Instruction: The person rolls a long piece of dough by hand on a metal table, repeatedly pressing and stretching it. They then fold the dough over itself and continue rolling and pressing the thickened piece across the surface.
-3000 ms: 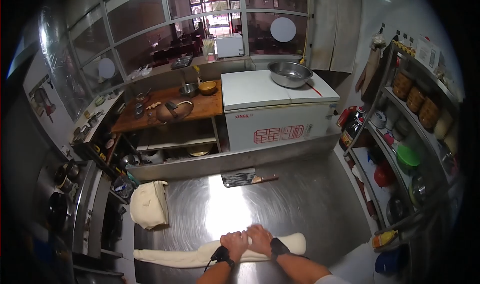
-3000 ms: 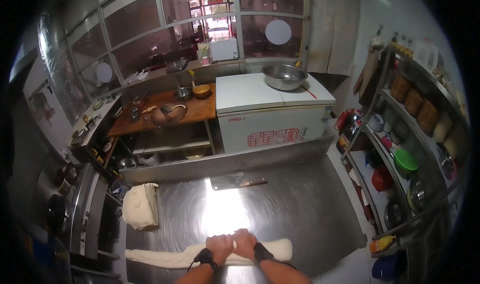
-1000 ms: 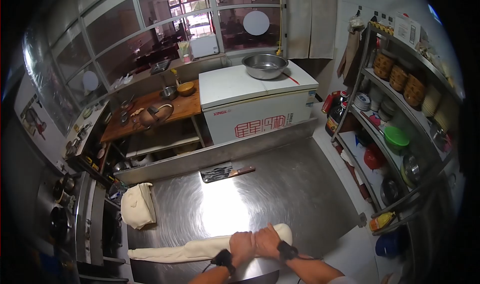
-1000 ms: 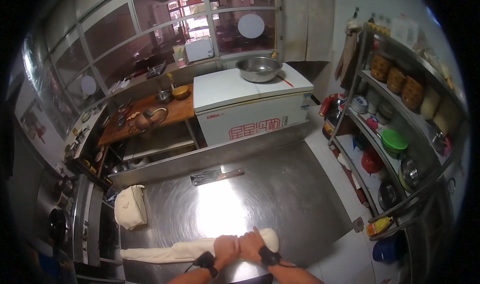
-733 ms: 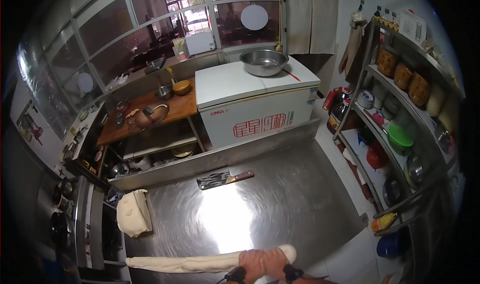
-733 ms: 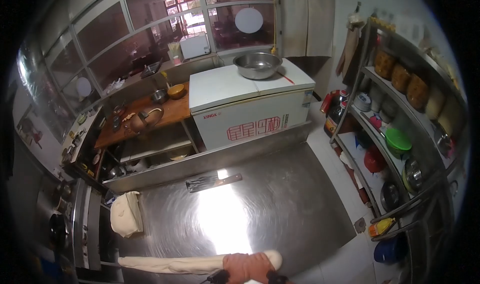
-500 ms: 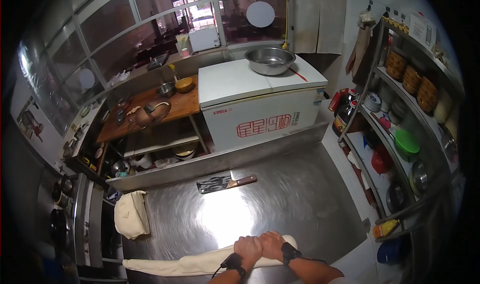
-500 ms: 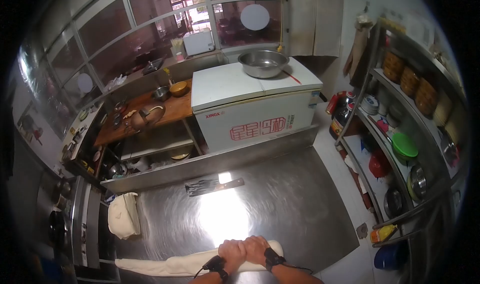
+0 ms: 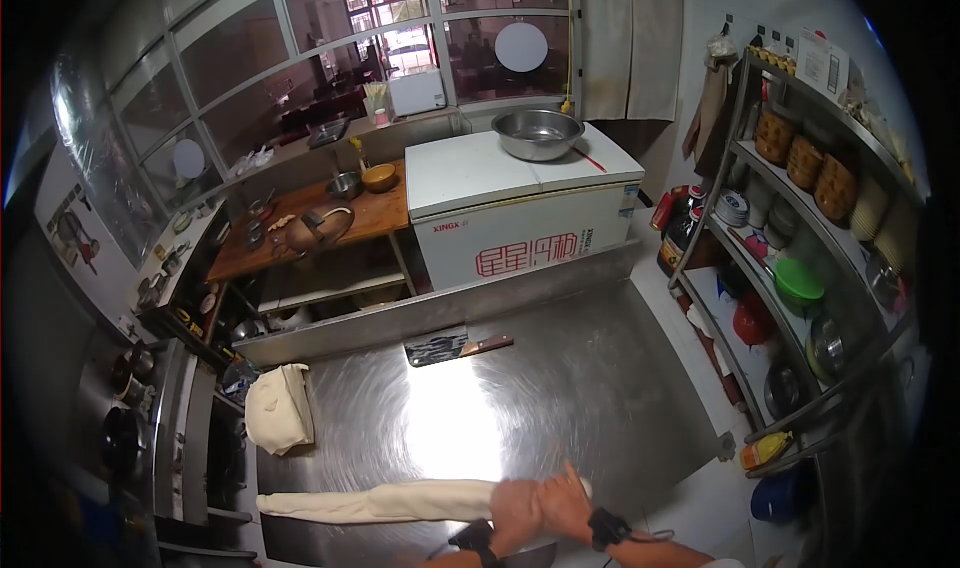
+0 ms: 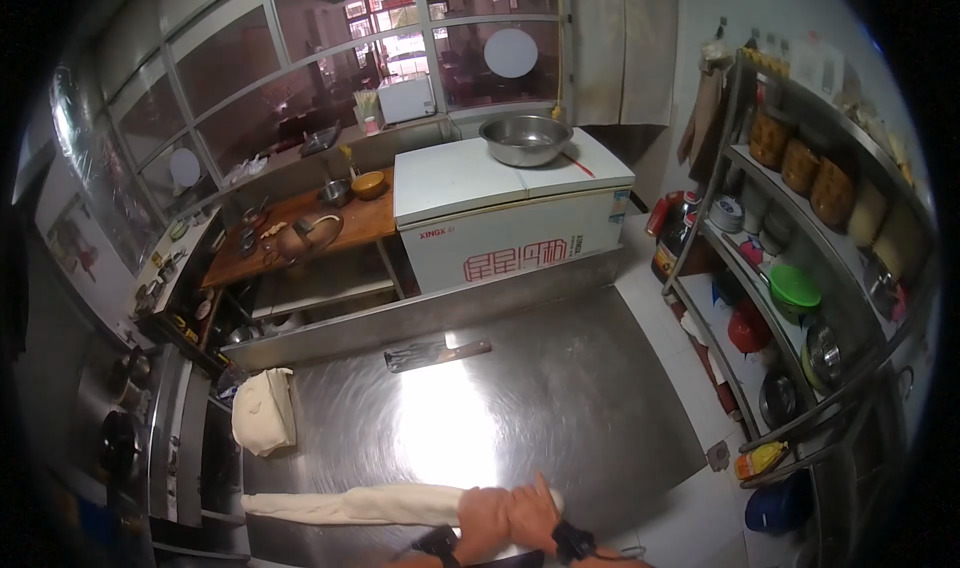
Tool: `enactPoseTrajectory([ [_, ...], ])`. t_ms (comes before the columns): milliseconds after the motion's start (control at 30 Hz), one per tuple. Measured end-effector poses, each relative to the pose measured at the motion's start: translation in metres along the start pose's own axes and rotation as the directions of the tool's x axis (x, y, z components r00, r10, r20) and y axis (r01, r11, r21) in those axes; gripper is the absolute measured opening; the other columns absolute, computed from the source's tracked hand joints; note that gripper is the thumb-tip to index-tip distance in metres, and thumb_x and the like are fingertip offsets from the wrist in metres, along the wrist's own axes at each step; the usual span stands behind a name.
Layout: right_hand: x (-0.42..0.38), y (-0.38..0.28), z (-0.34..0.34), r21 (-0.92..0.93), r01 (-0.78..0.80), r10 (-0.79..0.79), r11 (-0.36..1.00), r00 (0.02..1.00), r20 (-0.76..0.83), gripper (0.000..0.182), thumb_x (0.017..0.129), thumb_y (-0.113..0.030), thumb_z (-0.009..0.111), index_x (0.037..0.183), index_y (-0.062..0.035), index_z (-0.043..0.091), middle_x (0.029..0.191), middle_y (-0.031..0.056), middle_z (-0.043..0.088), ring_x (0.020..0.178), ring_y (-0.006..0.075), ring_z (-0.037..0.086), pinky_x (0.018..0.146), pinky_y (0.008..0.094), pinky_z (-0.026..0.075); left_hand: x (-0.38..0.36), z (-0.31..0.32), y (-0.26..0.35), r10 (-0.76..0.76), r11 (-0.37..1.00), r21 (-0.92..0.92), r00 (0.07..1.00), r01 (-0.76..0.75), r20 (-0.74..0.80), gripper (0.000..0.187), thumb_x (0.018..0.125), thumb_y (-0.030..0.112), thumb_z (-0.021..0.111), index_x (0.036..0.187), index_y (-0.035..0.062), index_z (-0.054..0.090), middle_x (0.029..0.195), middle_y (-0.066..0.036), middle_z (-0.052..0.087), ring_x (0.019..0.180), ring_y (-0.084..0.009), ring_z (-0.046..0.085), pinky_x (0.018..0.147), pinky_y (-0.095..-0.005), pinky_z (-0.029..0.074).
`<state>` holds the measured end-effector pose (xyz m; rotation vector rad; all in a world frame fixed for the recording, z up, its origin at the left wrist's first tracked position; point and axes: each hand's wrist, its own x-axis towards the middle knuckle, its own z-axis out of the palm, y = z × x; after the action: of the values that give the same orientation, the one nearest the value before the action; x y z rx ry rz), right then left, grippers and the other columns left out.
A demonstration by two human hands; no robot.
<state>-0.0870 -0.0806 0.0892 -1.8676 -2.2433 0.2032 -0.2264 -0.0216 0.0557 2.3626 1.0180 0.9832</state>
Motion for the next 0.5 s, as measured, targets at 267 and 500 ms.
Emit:
enactPoseTrajectory([
  [267,0.027,0.046,0.047,0.148,-0.100,0.102,0.984,0.995,-0.002,0.021,0.087,-0.028,0.063,0.085,-0.0074,0.068,0.089,0.0110,0.070,0.092,0.0316,0.067,0.092,0.0498,0.048,-0.010,0.086,-0.051,-0.117,0.989,-0.067,0.977,0.130,0.177,0.024,0.091,0.021,0.056,0.105,0.0052,0.068,0.110,-0.020,0.066,0.106,-0.0439,0.058,0.089,-0.0597,0.043],
  [500,0.088,0.110,0.058,0.234,-0.145,0.159,0.961,0.986,-0.043,0.017,0.085,-0.026,0.066,0.088,-0.0097,0.067,0.091,0.0084,0.070,0.093,0.0310,0.066,0.086,0.0474,0.049,0.103,0.085,-0.053,-0.237,0.936,0.300,0.961,0.186,0.143,0.028,0.087,0.024,0.058,0.068,0.0083,0.071,0.075,-0.014,0.071,0.072,-0.0354,0.066,0.063,-0.0506,0.052],
])
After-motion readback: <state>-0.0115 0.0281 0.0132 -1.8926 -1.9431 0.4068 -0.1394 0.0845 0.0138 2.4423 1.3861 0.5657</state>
